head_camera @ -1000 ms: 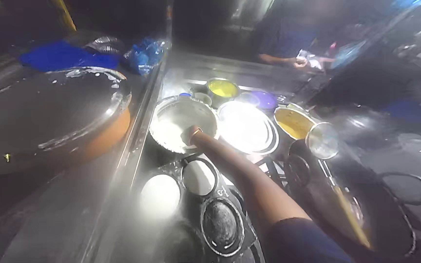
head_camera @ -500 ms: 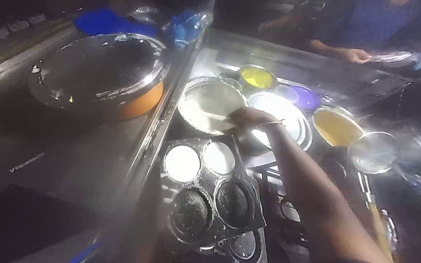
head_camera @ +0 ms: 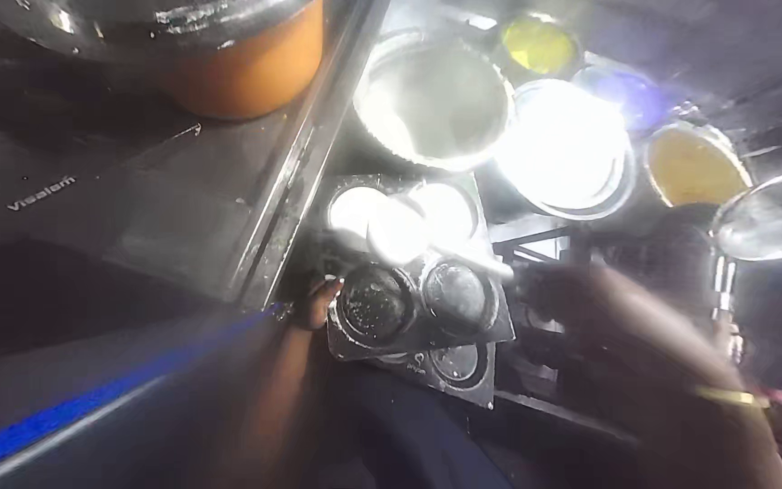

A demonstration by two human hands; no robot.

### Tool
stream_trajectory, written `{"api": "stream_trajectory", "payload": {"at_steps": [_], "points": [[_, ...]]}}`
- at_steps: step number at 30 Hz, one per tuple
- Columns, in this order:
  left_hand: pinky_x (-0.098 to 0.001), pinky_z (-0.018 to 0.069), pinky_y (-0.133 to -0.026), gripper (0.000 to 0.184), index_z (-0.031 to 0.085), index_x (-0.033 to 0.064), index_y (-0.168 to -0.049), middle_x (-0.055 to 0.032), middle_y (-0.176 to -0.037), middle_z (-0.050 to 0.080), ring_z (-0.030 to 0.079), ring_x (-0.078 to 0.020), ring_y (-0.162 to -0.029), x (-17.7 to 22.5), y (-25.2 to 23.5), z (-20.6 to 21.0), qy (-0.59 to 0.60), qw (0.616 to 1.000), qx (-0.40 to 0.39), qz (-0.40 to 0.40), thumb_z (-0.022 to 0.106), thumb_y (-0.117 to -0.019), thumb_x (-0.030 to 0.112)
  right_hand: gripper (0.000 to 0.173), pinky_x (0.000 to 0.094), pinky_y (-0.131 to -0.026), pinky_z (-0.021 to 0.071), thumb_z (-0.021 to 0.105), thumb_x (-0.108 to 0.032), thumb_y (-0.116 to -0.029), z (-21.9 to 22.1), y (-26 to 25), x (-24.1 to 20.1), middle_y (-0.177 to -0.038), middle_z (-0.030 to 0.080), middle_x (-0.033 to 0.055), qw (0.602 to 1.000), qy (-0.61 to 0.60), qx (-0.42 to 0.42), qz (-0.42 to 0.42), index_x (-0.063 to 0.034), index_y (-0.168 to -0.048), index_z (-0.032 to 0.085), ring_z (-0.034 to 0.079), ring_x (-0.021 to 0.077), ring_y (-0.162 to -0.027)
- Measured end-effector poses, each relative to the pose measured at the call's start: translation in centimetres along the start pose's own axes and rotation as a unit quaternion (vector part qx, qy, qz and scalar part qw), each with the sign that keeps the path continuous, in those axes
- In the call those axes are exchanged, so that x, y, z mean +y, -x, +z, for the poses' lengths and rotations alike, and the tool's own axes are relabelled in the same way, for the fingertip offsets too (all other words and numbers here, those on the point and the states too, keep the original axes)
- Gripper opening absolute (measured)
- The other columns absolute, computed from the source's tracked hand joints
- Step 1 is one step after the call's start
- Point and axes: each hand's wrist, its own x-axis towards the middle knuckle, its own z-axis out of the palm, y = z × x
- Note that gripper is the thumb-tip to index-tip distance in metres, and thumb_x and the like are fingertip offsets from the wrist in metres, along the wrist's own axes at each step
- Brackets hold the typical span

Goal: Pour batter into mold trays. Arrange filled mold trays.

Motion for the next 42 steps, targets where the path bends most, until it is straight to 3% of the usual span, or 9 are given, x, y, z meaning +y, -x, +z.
{"api": "stream_trajectory", "payload": {"at_steps": [3, 10, 16, 21, 24, 28, 32, 39, 42], "points": [[-0.0108, 0.0483, -0.074, 0.020, 0.062, 0.0091, -0.090, 0.0153, -0.076, 0.060, 0.056, 0.0117, -0.074, -0.3, 0.0, -0.1, -0.014, 1.000, 0.003, 0.017, 0.044, -0.0974, 0.005, 0.029, 0.0539, -0.064, 0.0564, 0.064, -0.031, -0.0950, 4.5, 4.3, 0.8, -0.084, 0.074, 0.0087, 0.993, 0.084, 0.080, 0.001, -0.0148, -0.117, 0.077, 0.071, 0.0247, -0.071], [-0.0127, 0.0515, -0.070, 0.021, 0.063, 0.0057, -0.099, 0.0136, -0.077, 0.064, 0.059, 0.0089, -0.071, -0.8, 0.4, -0.6, -0.028, 0.999, 0.007, -0.014, 0.042, -0.1007, 0.007, 0.031, 0.0388, -0.065, 0.0599, 0.052, -0.023, -0.1010, 10.6, 8.4, 3.1, -0.094, 0.078, 0.0090, 0.935, 0.203, 0.239, -0.167, -0.0135, -0.109, 0.080, 0.075, 0.0244, -0.080], [-0.0176, 0.0514, -0.077, 0.020, 0.064, -0.0078, -0.110, 0.0002, -0.087, 0.066, 0.059, 0.0018, -0.078, -0.5, -0.2, -1.0, -0.115, 0.992, 0.043, -0.032, 0.051, -0.1016, 0.006, 0.027, 0.0526, -0.075, 0.0609, 0.060, -0.011, -0.1006, 11.5, 8.0, 3.1, -0.099, 0.076, 0.0196, 0.970, 0.122, 0.163, -0.135, -0.0055, -0.122, 0.074, 0.075, 0.0363, -0.086], [-0.0118, 0.0486, -0.068, 0.022, 0.063, 0.0094, -0.085, 0.0154, -0.068, 0.057, 0.054, 0.0101, -0.065, -0.4, -0.3, 0.5, -0.031, 0.999, 0.009, -0.006, 0.044, -0.0977, 0.008, 0.020, 0.0374, -0.066, 0.0608, 0.065, -0.014, -0.0947, 9.3, 7.1, 3.8, -0.083, 0.076, 0.0056, 0.993, -0.043, 0.102, -0.051, -0.0030, -0.107, 0.076, 0.071, 0.0139, -0.069], [-0.0105, 0.0479, -0.072, 0.021, 0.064, 0.0001, -0.090, 0.0115, -0.073, 0.058, 0.054, 0.0108, -0.069, 0.2, 0.0, 0.4, -0.059, 0.998, 0.017, 0.004, 0.046, -0.0988, 0.007, 0.022, 0.0235, -0.061, 0.0587, 0.064, -0.016, -0.0924, 5.2, 4.3, 3.3, -0.080, 0.072, -0.0052, 0.974, -0.210, 0.083, -0.004, -0.0062, -0.109, 0.073, 0.066, 0.0023, -0.065], [-0.0095, 0.0485, -0.075, 0.017, 0.062, -0.0042, -0.097, 0.0107, -0.077, 0.061, 0.056, 0.0118, -0.074, 0.5, 1.1, 0.1, -0.042, 0.998, 0.035, 0.005, 0.046, -0.0990, 0.002, 0.021, 0.0269, -0.051, 0.0538, 0.058, -0.015, -0.1034, -2.8, -4.2, 0.2, -0.077, 0.068, 0.0017, 0.987, -0.110, 0.120, 0.002, -0.0044, -0.118, 0.067, 0.060, 0.0075, -0.055], [-0.0093, 0.0506, -0.073, 0.018, 0.062, 0.0004, -0.097, 0.0135, -0.076, 0.063, 0.058, 0.0123, -0.072, -0.8, 1.8, -1.1, -0.030, 0.999, 0.043, -0.011, 0.045, -0.0995, 0.005, 0.021, 0.0678, -0.066, 0.0490, 0.060, -0.023, -0.1021, -7.4, -17.2, -2.9, -0.087, 0.069, 0.0228, 0.961, 0.235, 0.148, -0.001, -0.0058, -0.099, 0.073, 0.067, 0.0445, -0.081], [-0.0108, 0.0506, -0.079, 0.019, 0.065, -0.0006, -0.097, 0.0128, -0.081, 0.066, 0.060, 0.0118, -0.078, -1.1, 3.0, -1.2, -0.020, 0.998, 0.065, -0.002, 0.047, -0.0991, 0.005, 0.026, 0.0632, -0.100, 0.0432, 0.059, -0.012, -0.1010, -0.7, -28.1, -10.3, -0.125, 0.064, 0.0277, 0.894, 0.427, -0.090, 0.101, 0.0085, -0.115, 0.068, 0.059, 0.0438, -0.122], [-0.0101, 0.0504, -0.079, 0.018, 0.065, -0.0003, -0.099, 0.0129, -0.081, 0.066, 0.060, 0.0121, -0.078, -1.4, 3.1, -1.7, -0.032, 0.997, 0.072, -0.004, 0.051, -0.0977, 0.011, 0.024, 0.0684, -0.086, 0.0491, 0.067, -0.022, -0.0947, 0.4, -30.2, -9.6, -0.106, 0.069, 0.0229, 0.883, 0.451, -0.126, 0.020, 0.0003, -0.103, 0.070, 0.067, 0.0428, -0.104]]}}
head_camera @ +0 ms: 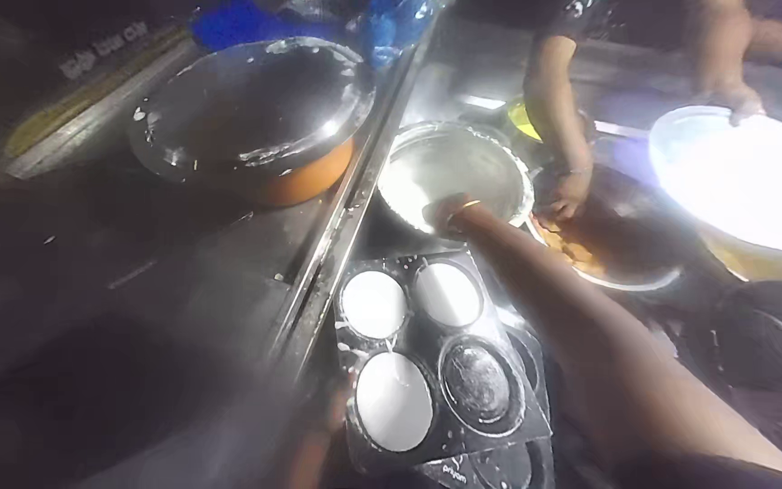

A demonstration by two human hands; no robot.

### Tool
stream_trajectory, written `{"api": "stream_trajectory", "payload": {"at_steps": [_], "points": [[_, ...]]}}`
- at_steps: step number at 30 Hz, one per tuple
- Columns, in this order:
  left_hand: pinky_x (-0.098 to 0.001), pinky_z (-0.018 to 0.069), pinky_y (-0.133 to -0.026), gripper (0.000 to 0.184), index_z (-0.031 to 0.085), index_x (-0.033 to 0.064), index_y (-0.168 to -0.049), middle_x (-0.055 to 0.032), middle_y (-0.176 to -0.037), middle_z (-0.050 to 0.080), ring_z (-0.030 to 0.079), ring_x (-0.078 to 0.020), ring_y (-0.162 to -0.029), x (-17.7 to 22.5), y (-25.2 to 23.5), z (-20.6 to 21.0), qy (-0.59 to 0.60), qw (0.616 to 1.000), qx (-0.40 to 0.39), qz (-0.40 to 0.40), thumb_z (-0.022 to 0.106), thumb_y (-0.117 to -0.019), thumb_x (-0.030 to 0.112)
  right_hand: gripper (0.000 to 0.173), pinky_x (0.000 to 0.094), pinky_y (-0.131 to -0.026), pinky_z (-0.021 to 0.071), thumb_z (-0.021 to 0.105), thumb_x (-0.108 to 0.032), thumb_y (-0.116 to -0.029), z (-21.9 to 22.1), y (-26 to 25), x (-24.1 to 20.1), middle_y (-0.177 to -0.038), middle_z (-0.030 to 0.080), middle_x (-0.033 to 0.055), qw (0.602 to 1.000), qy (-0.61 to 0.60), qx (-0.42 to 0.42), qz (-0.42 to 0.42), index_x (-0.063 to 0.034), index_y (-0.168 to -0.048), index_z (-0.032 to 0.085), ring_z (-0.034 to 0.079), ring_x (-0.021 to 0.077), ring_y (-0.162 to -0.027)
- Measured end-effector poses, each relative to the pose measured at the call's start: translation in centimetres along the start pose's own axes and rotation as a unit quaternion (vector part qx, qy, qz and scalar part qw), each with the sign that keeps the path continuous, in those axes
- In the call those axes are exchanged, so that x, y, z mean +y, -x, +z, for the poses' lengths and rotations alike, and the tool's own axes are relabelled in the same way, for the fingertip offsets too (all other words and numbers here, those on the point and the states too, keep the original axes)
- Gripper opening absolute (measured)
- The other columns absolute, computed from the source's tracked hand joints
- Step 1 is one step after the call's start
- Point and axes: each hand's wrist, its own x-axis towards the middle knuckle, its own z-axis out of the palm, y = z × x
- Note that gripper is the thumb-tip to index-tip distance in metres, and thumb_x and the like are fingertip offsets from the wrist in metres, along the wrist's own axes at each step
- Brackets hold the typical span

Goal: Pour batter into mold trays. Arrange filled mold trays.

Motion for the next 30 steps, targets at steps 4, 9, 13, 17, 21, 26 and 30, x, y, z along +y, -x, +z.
{"api": "stream_trajectory", "payload": {"at_steps": [4, 9, 13, 17, 21, 26, 30], "points": [[-0.0101, 0.0481, -0.084, 0.028, 0.060, -0.0116, -0.109, 0.0027, -0.090, 0.065, 0.058, 0.0102, -0.085, 0.2, 0.0, 0.0, -0.017, 1.000, -0.006, -0.012, 0.052, -0.0982, 0.013, 0.022, 0.0510, -0.062, 0.0511, 0.065, -0.020, -0.0994, -0.8, -0.4, 5.2, -0.076, 0.065, 0.0148, 0.983, -0.179, 0.030, -0.035, -0.0005, -0.093, 0.070, 0.061, 0.0274, -0.064], [-0.0125, 0.0492, -0.082, 0.025, 0.060, -0.0100, -0.109, 0.0028, -0.089, 0.063, 0.058, 0.0084, -0.084, 0.4, 0.0, 0.1, -0.021, 0.999, -0.018, -0.032, 0.046, -0.1013, 0.009, 0.023, 0.0281, -0.044, 0.0391, 0.056, -0.021, -0.1051, 1.5, 4.5, 10.3, -0.061, 0.055, 0.0027, 0.898, -0.435, 0.062, 0.002, -0.0065, -0.101, 0.073, 0.044, 0.0092, -0.045], [-0.0119, 0.0495, -0.080, 0.023, 0.061, -0.0078, -0.106, 0.0047, -0.085, 0.063, 0.058, 0.0090, -0.080, 1.0, 0.1, 0.3, -0.033, 0.999, -0.012, -0.033, 0.043, -0.1023, 0.006, 0.023, 0.0212, -0.043, 0.0385, 0.050, -0.018, -0.1079, 4.3, 9.4, 10.3, -0.062, 0.053, -0.0008, 0.815, -0.574, 0.080, 0.008, -0.0055, -0.108, 0.069, 0.045, 0.0048, -0.046], [-0.0112, 0.0485, -0.081, 0.024, 0.059, -0.0105, -0.108, 0.0037, -0.087, 0.062, 0.057, 0.0093, -0.082, 1.5, 0.0, 0.4, -0.035, 0.999, -0.009, -0.032, 0.041, -0.1030, 0.004, 0.025, 0.0224, -0.040, 0.0394, 0.050, -0.017, -0.1081, 7.9, 13.9, 10.8, -0.063, 0.055, 0.0023, 0.790, -0.602, 0.111, -0.005, -0.0041, -0.113, 0.071, 0.045, 0.0069, -0.044], [-0.0100, 0.0496, -0.077, 0.023, 0.061, -0.0080, -0.102, 0.0074, -0.081, 0.062, 0.058, 0.0110, -0.077, 1.4, -0.2, 0.6, -0.030, 0.999, 0.006, -0.016, 0.040, -0.1028, 0.002, 0.023, 0.0248, -0.039, 0.0397, 0.054, -0.017, -0.1060, 13.3, 21.8, 9.0, -0.061, 0.060, 0.0042, 0.800, -0.579, 0.155, 0.034, -0.0044, -0.104, 0.073, 0.048, 0.0097, -0.043], [-0.0145, 0.0548, -0.081, 0.020, 0.059, 0.0012, -0.110, 0.0113, -0.087, 0.069, 0.065, 0.0076, -0.082, 0.7, -0.9, 0.3, 0.019, 0.999, -0.044, -0.020, 0.044, -0.0979, 0.001, 0.032, 0.0418, -0.068, 0.0546, 0.065, -0.027, -0.0954, 22.3, 30.6, 5.9, -0.083, 0.070, 0.0098, 0.874, -0.429, 0.227, 0.030, 0.0004, -0.110, 0.072, 0.064, 0.0156, -0.070], [-0.0146, 0.0564, -0.079, 0.022, 0.063, 0.0121, -0.104, 0.0144, -0.086, 0.072, 0.067, 0.0072, -0.083, -0.1, -0.9, 0.4, 0.041, 0.997, -0.071, 0.002, 0.048, -0.0927, 0.001, 0.031, 0.0575, -0.063, 0.0557, 0.058, -0.030, -0.0975, 26.1, 36.0, 1.1, -0.087, 0.077, 0.0117, 0.876, -0.334, 0.300, 0.179, -0.0152, -0.115, 0.079, 0.072, 0.0293, -0.071]]}}
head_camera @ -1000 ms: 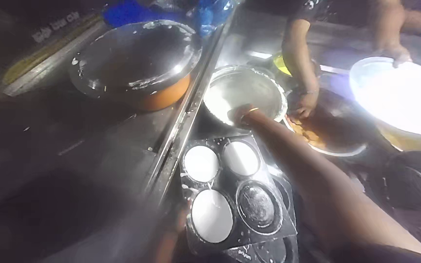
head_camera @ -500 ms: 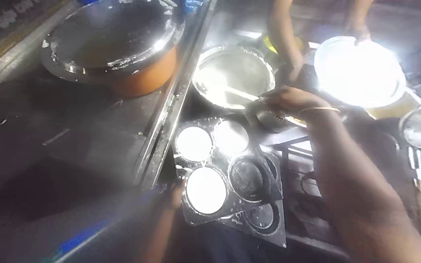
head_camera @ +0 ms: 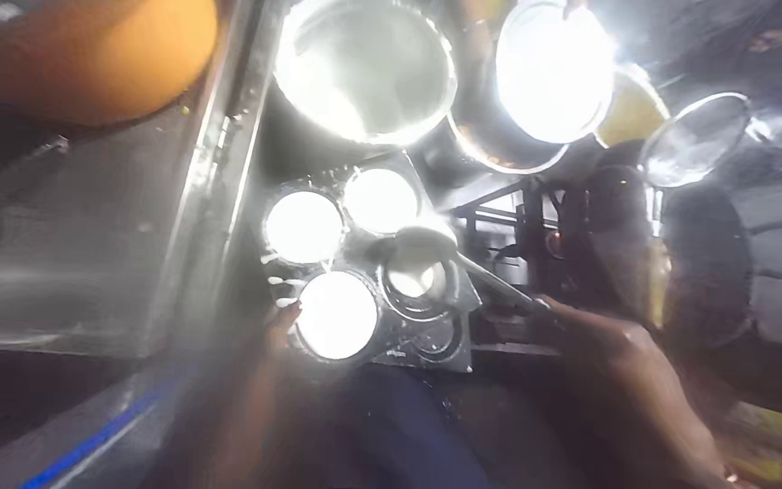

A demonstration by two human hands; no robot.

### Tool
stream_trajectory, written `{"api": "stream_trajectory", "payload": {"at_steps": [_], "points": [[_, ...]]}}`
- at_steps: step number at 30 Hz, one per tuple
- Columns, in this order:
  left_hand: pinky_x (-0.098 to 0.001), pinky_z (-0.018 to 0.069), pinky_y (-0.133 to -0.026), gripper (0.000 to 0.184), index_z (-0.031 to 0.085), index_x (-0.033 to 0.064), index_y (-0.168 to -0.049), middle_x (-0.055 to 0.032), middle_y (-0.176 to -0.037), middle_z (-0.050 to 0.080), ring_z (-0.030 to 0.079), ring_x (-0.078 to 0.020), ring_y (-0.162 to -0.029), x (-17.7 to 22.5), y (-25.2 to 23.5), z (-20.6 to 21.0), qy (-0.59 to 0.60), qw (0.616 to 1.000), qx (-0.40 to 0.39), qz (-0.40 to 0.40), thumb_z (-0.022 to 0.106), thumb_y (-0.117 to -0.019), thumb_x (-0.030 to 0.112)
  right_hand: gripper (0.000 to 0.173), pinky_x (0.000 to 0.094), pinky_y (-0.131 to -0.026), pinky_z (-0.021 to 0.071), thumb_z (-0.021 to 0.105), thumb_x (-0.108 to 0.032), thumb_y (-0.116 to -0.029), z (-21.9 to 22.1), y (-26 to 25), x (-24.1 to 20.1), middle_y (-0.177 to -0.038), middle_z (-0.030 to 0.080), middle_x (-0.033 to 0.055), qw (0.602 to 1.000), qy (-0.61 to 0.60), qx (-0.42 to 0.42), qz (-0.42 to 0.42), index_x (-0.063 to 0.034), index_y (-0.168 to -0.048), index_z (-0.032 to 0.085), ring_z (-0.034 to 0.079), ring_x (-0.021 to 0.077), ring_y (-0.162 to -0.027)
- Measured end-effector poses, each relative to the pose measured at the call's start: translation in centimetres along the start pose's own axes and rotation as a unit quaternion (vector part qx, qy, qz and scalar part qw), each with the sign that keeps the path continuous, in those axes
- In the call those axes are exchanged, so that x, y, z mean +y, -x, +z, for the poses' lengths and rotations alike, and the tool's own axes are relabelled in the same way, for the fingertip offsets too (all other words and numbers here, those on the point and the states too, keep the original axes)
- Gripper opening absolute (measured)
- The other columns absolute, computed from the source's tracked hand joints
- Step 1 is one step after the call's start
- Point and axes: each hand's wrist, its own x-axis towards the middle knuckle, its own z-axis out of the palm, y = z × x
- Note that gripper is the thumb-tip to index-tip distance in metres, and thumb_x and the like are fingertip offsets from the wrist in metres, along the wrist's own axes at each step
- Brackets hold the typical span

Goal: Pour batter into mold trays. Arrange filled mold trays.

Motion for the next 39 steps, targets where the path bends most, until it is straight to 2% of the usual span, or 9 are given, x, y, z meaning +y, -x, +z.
{"api": "stream_trajectory", "payload": {"at_steps": [6, 12, 16, 21, 25, 28, 30, 35, 39], "points": [[-0.0139, 0.0565, -0.077, 0.023, 0.062, 0.0120, -0.104, 0.0146, -0.084, 0.072, 0.067, 0.0073, -0.081, 0.4, 0.0, 0.2, -0.008, 1.000, 0.020, -0.006, 0.049, -0.0898, 0.000, 0.031, 0.0427, -0.074, 0.0614, 0.052, -0.015, -0.1009, 0.7, 5.3, 0.4, -0.101, 0.078, 0.0141, 0.993, 0.049, 0.070, -0.079, -0.0089, -0.114, 0.079, 0.076, 0.0283, -0.086], [-0.0170, 0.0580, -0.077, 0.023, 0.063, 0.0127, -0.103, 0.0127, -0.084, 0.073, 0.068, 0.0046, -0.080, -0.1, -1.0, 0.1, 0.005, 1.000, 0.008, -0.026, 0.050, -0.0885, 0.000, 0.028, 0.0352, -0.072, 0.0602, 0.054, -0.018, -0.1030, 2.1, 5.7, 0.5, -0.095, 0.078, 0.0144, 0.988, 0.035, 0.117, -0.098, -0.0086, -0.113, 0.078, 0.075, 0.0237, -0.081], [-0.0178, 0.0586, -0.076, 0.021, 0.064, 0.0119, -0.103, 0.0105, -0.084, 0.074, 0.069, 0.0034, -0.079, -0.6, -1.5, -0.1, 0.021, 0.999, -0.011, -0.028, 0.053, -0.0871, 0.004, 0.030, 0.0476, -0.065, 0.0596, 0.054, -0.020, -0.1009, 1.3, 5.0, 0.1, -0.093, 0.077, 0.0133, 0.998, 0.033, 0.038, -0.045, -0.0111, -0.116, 0.078, 0.075, 0.0278, -0.076], [-0.0171, 0.0582, -0.079, 0.023, 0.063, 0.0108, -0.106, 0.0109, -0.087, 0.074, 0.069, 0.0040, -0.081, -0.2, -2.0, -0.4, 0.046, 0.998, -0.032, -0.029, 0.052, -0.0881, 0.001, 0.028, 0.0183, -0.058, 0.0565, 0.064, -0.019, -0.0942, -2.8, -0.5, -0.9, -0.084, 0.071, -0.0054, 0.962, -0.270, -0.039, 0.037, -0.0023, -0.116, 0.068, 0.063, -0.0026, -0.063], [-0.0151, 0.0564, -0.080, 0.024, 0.066, 0.0134, -0.102, 0.0137, -0.086, 0.073, 0.067, 0.0070, -0.082, 0.2, -1.7, -0.8, 0.033, 0.999, -0.040, -0.006, 0.052, -0.0877, 0.000, 0.020, 0.0320, -0.044, 0.0464, 0.059, -0.025, -0.0992, -6.6, -12.7, -5.9, -0.071, 0.061, 0.0025, 0.981, -0.192, -0.034, 0.002, -0.0089, -0.107, 0.069, 0.053, 0.0116, -0.051], [-0.0147, 0.0561, -0.081, 0.022, 0.068, 0.0144, -0.101, 0.0139, -0.088, 0.074, 0.067, 0.0073, -0.083, 0.2, -1.3, -1.2, 0.035, 0.998, -0.042, 0.014, 0.056, -0.0878, 0.003, 0.029, 0.0613, -0.067, 0.0489, 0.053, -0.029, -0.1070, -5.6, -26.0, -11.1, -0.087, 0.067, 0.0185, 0.992, 0.018, -0.064, -0.104, -0.0076, -0.110, 0.072, 0.064, 0.0352, -0.076], [-0.0154, 0.0561, -0.082, 0.020, 0.066, 0.0115, -0.104, 0.0131, -0.089, 0.073, 0.067, 0.0065, -0.085, 0.5, -0.8, -1.1, 0.022, 0.999, -0.031, 0.001, 0.055, -0.0884, 0.004, 0.022, 0.0718, -0.077, 0.0464, 0.058, -0.021, -0.1005, -2.5, -33.5, -14.4, -0.098, 0.068, 0.0255, 0.974, 0.144, -0.112, -0.132, -0.0030, -0.102, 0.071, 0.066, 0.0470, -0.096], [-0.0175, 0.0571, -0.081, 0.019, 0.065, 0.0068, -0.104, 0.0115, -0.086, 0.072, 0.068, 0.0050, -0.082, 1.2, 0.5, -0.5, -0.009, 1.000, 0.009, -0.023, 0.055, -0.0889, 0.003, 0.023, 0.0684, -0.086, 0.0466, 0.065, -0.017, -0.0967, 5.1, -36.7, -23.1, -0.109, 0.068, 0.0258, 0.917, 0.290, -0.216, -0.166, 0.0043, -0.106, 0.070, 0.065, 0.0448, -0.107], [-0.0183, 0.0574, -0.079, 0.014, 0.069, 0.0116, -0.097, 0.0113, -0.083, 0.073, 0.068, 0.0040, -0.079, 0.3, 0.5, -1.2, -0.003, 1.000, -0.004, -0.018, 0.059, -0.0872, 0.007, 0.022, 0.0654, -0.073, 0.0507, 0.069, -0.023, -0.0931, 4.0, -37.7, -22.0, -0.087, 0.068, 0.0195, 0.934, 0.187, -0.240, -0.186, -0.0005, -0.093, 0.070, 0.067, 0.0371, -0.080]]}}
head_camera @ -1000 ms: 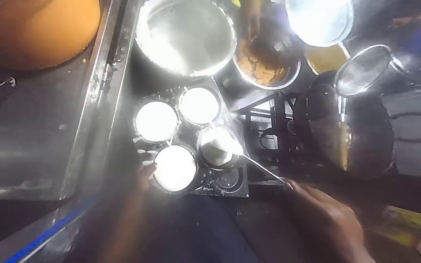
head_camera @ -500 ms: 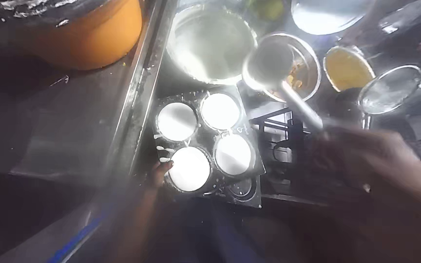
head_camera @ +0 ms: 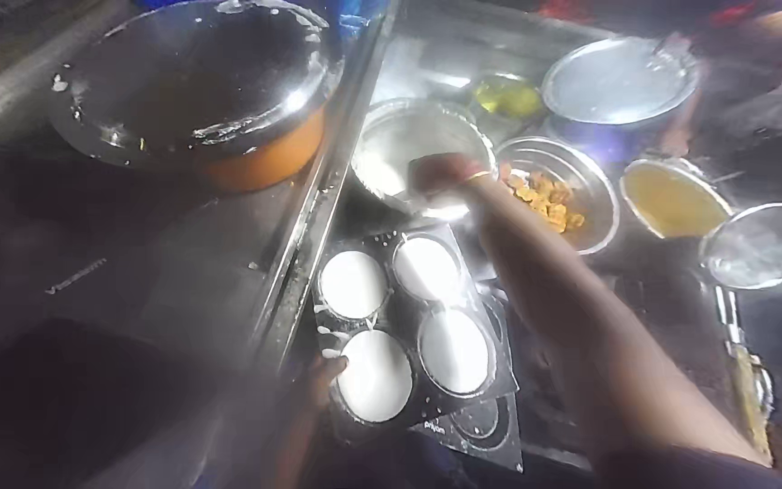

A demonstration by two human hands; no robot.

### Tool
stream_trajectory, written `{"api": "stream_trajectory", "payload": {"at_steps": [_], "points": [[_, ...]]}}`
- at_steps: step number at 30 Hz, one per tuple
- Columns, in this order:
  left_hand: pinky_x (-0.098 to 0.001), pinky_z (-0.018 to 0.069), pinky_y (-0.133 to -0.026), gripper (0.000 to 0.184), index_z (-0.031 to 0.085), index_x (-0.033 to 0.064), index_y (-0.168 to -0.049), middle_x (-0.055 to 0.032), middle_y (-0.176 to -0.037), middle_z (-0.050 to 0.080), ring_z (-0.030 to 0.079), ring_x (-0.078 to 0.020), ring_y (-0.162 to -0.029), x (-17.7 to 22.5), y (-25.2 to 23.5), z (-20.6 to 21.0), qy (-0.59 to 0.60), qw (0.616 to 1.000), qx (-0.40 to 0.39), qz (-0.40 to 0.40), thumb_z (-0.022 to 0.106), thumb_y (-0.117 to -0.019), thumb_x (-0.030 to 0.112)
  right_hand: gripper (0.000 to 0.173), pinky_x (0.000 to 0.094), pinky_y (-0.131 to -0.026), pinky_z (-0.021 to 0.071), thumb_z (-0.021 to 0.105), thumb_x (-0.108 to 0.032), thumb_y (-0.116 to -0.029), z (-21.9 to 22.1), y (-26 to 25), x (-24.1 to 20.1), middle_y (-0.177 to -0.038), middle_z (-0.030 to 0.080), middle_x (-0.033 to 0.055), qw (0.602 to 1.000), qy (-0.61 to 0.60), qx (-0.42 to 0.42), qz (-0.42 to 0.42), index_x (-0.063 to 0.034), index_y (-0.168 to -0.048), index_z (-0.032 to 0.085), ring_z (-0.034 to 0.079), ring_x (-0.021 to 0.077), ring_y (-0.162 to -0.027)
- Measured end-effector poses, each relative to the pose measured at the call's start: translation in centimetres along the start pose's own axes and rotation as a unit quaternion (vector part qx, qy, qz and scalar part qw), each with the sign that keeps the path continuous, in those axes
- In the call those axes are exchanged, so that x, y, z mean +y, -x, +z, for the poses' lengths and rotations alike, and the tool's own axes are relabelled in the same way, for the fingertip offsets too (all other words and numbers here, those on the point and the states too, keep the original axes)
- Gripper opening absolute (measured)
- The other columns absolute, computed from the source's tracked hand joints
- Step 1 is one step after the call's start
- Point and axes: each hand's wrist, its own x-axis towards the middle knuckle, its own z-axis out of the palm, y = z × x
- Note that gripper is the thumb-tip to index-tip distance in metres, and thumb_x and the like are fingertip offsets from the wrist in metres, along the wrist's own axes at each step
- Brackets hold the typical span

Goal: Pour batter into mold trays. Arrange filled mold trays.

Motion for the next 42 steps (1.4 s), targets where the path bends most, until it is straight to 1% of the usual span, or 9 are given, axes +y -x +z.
{"api": "stream_trajectory", "payload": {"at_steps": [5, 10, 14, 18, 23, 29, 35, 39, 42], "points": [[-0.0174, 0.0565, -0.081, 0.017, 0.066, 0.0084, -0.102, 0.0108, -0.085, 0.072, 0.067, 0.0050, -0.081, 0.1, -0.1, 0.3, 0.000, 1.000, -0.005, -0.002, 0.057, -0.0883, 0.008, 0.022, 0.0267, -0.045, 0.0415, 0.052, -0.015, -0.1063, -1.6, 6.8, 7.1, -0.067, 0.061, 0.0030, 0.968, -0.249, -0.016, -0.001, -0.0047, -0.100, 0.071, 0.047, 0.0081, -0.047], [-0.0150, 0.0562, -0.077, 0.019, 0.063, 0.0072, -0.103, 0.0125, -0.082, 0.071, 0.066, 0.0069, -0.078, 0.5, -0.2, 1.1, 0.008, 0.999, 0.029, 0.013, 0.053, -0.0873, 0.002, 0.019, 0.0194, -0.045, 0.0435, 0.050, -0.009, -0.1061, 3.4, 14.7, 9.0, -0.066, 0.058, -0.0020, 0.871, -0.486, 0.079, 0.010, -0.0024, -0.108, 0.068, 0.049, 0.0027, -0.049], [-0.0148, 0.0569, -0.076, 0.019, 0.066, 0.0148, -0.100, 0.0141, -0.083, 0.073, 0.068, 0.0069, -0.078, 0.1, -0.8, 1.1, 0.033, 0.999, -0.007, 0.043, 0.056, -0.0865, 0.005, 0.020, 0.0231, -0.043, 0.0450, 0.057, -0.017, -0.1045, 9.2, 23.3, 9.8, -0.065, 0.061, 0.0022, 0.866, -0.486, 0.111, 0.028, -0.0039, -0.110, 0.071, 0.051, 0.0075, -0.047], [-0.0139, 0.0555, -0.077, 0.016, 0.063, 0.0129, -0.097, 0.0165, -0.081, 0.071, 0.066, 0.0089, -0.078, -0.2, -0.6, 1.3, 0.003, 0.999, 0.010, 0.038, 0.052, -0.0888, 0.004, 0.032, 0.0202, -0.063, 0.0532, 0.064, -0.030, -0.0967, 15.5, 32.6, 8.7, -0.079, 0.068, -0.0020, 0.916, -0.376, 0.135, 0.035, -0.0024, -0.110, 0.071, 0.059, -0.0025, -0.065], [-0.0125, 0.0549, -0.077, 0.021, 0.065, 0.0161, -0.094, 0.0174, -0.081, 0.072, 0.066, 0.0102, -0.079, -0.9, -0.6, 1.7, -0.004, 0.999, 0.012, 0.050, 0.050, -0.0892, 0.002, 0.036, 0.0465, -0.060, 0.0535, 0.067, -0.032, -0.0948, 21.7, 39.5, 4.7, -0.079, 0.072, 0.0115, 0.922, -0.297, 0.177, 0.176, -0.0046, -0.117, 0.074, 0.064, 0.0196, -0.061], [-0.0143, 0.0559, -0.082, 0.024, 0.065, 0.0149, -0.100, 0.0163, -0.087, 0.074, 0.067, 0.0083, -0.084, -1.4, -0.9, 2.2, 0.019, 0.998, -0.019, 0.059, 0.046, -0.0932, 0.002, 0.036, 0.0100, -0.056, 0.0488, 0.063, -0.032, -0.0948, 23.3, 41.6, 2.8, -0.076, 0.068, -0.0083, 0.875, -0.434, 0.182, 0.111, -0.0030, -0.114, 0.072, 0.055, -0.0114, -0.059], [-0.0074, 0.0478, -0.084, 0.020, 0.057, -0.0103, -0.107, 0.0100, -0.089, 0.065, 0.058, 0.0147, -0.087, -1.3, -0.4, 2.8, -0.053, 0.996, 0.009, 0.071, 0.046, -0.0983, 0.004, 0.035, 0.0490, -0.056, 0.0574, 0.056, -0.037, -0.0967, 23.8, 38.7, -3.1, -0.082, 0.076, 0.0064, 0.940, -0.228, 0.236, 0.092, -0.0191, -0.117, 0.078, 0.072, 0.0237, -0.065], [-0.0068, 0.0493, -0.073, 0.012, 0.059, 0.0071, -0.093, 0.0179, -0.078, 0.063, 0.058, 0.0152, -0.076, -2.1, -0.5, 1.9, -0.001, 0.996, -0.005, 0.091, 0.048, -0.0968, 0.007, 0.036, 0.0222, -0.056, 0.0541, 0.061, -0.037, -0.0959, 23.4, 38.1, -2.3, -0.075, 0.072, -0.0021, 0.909, -0.351, 0.223, 0.027, -0.0100, -0.113, 0.076, 0.062, 0.0006, -0.059], [-0.0100, 0.0527, -0.073, 0.003, 0.071, 0.0220, -0.093, 0.0203, -0.083, 0.070, 0.063, 0.0114, -0.078, -3.0, -0.8, 0.6, 0.067, 0.990, -0.061, 0.105, 0.069, -0.0924, 0.022, 0.032, 0.0096, -0.064, 0.0543, 0.064, -0.033, -0.0980, 21.0, 38.0, -1.5, -0.081, 0.072, -0.0111, 0.862, -0.474, 0.177, -0.007, -0.0067, -0.115, 0.072, 0.062, -0.0114, -0.068]]}}
